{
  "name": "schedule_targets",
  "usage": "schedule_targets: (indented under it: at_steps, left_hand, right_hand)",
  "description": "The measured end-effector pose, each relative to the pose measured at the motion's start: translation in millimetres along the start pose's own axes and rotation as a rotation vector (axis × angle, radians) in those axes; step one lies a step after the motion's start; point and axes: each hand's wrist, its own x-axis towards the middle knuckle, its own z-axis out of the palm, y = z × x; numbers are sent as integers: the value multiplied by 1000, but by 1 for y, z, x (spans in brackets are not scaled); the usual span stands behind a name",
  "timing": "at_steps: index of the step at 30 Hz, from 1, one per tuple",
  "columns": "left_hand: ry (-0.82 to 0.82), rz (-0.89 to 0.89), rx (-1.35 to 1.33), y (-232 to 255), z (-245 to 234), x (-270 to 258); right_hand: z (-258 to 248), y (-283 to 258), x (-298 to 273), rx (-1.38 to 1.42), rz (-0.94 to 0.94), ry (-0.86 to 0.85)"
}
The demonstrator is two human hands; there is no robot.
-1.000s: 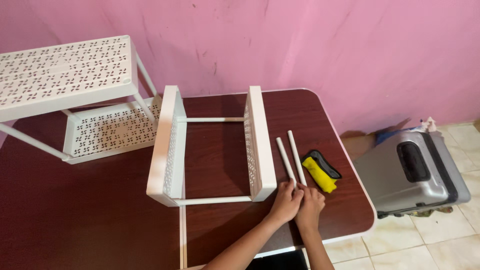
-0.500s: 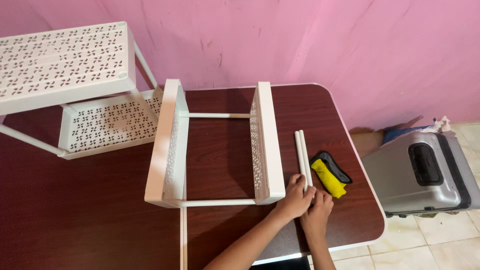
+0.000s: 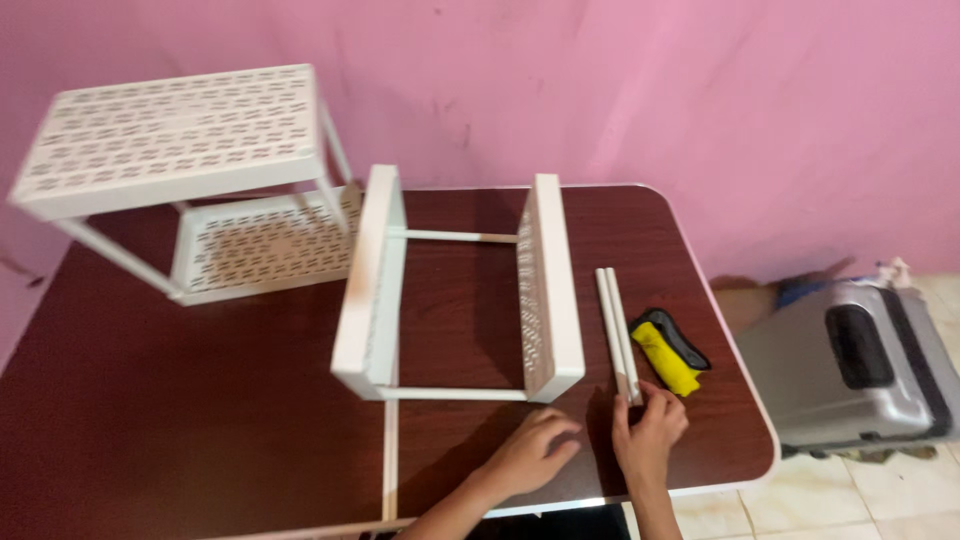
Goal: The person disassembles a white plastic two-tier shelving unit on a wooden table. They remove the vertical support rods and separate the perforated shelves, stacking the shelves and laying the rods aside.
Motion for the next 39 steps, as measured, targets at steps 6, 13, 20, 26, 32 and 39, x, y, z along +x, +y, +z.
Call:
schedule_targets:
  at_steps: [6, 13, 20, 26, 32, 39]
  left_hand:
    - [383, -151, -24, -68, -59, -100]
    - [760, -453, 91, -107, -130, -149]
    - [778, -158, -5, -88, -143, -133]
    - [889, -23, -15, -54, -140, -140]
    - [967, 243, -8, -19, -144, -148]
    - [998, 427, -35, 13, -150, -149]
  right_hand:
    - [-4, -30, -34, 381, -109, -191]
    - [41, -55, -19, 646, 71, -469]
    - [78, -33, -10, 515, 149, -610]
    - [42, -37, 9, 789, 69, -467]
    - [-16, -50, 30, 1050, 174, -365]
    - [-53, -80, 25, 1330, 58, -294]
